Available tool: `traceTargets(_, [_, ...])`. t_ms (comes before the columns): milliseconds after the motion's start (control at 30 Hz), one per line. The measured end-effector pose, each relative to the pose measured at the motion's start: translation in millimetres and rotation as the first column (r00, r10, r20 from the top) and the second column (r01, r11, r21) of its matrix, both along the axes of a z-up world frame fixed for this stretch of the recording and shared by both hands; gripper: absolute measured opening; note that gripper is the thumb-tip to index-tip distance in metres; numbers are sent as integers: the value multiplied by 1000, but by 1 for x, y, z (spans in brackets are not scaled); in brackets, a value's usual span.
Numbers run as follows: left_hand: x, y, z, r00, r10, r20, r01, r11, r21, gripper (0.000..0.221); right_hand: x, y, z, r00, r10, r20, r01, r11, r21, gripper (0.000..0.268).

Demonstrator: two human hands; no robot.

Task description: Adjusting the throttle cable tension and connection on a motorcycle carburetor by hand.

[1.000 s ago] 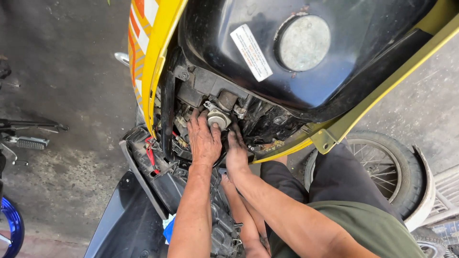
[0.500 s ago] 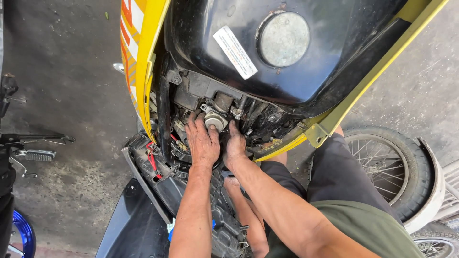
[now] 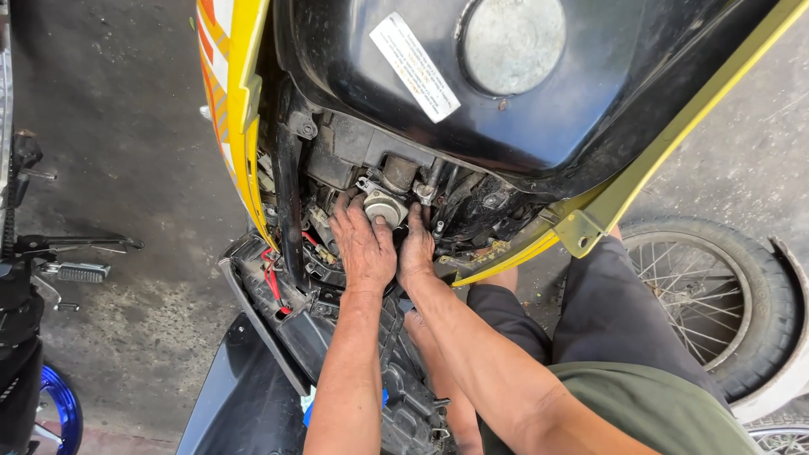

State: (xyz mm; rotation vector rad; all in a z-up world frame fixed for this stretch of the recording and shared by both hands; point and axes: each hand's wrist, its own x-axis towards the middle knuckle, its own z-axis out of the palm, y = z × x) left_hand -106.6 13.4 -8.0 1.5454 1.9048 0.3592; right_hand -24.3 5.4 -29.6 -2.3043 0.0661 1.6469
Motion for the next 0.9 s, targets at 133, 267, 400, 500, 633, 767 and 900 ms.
traceTargets(133, [3, 0, 1, 1000, 3, 7, -3, 1000, 6, 47, 4, 0, 8, 999, 42, -9, -42, 999, 19, 82])
traceTargets(267, [4, 3, 4, 1000, 7, 11, -7, 1000, 13, 46, 6, 0, 14, 999, 32, -26, -30, 998, 47, 84])
traceTargets(400, [4, 1, -1, 1000, 12, -5, -12, 1000, 9, 47, 8, -2, 15, 997, 51, -54, -47, 996, 69, 87])
traceTargets(500, [6, 3, 3, 1000, 7, 9, -7, 1000, 18, 46, 9, 10, 27, 997, 65, -47, -58, 989, 138, 83])
traceTargets(633, [5, 5, -4, 1000, 1, 22, -1, 1000, 21, 46, 9, -1, 15, 997, 73, -30, -68, 989, 133, 81])
traceTargets(767, [3, 4, -7, 1000, 8, 13, -9, 999, 39, 46, 4, 20, 47, 997, 45, -58, -35, 984, 172, 78])
traceTargets(900, [2, 0, -5, 1000, -8, 3, 8, 1000, 7, 47, 1, 13, 89, 996, 79, -48, -60, 947, 316, 62])
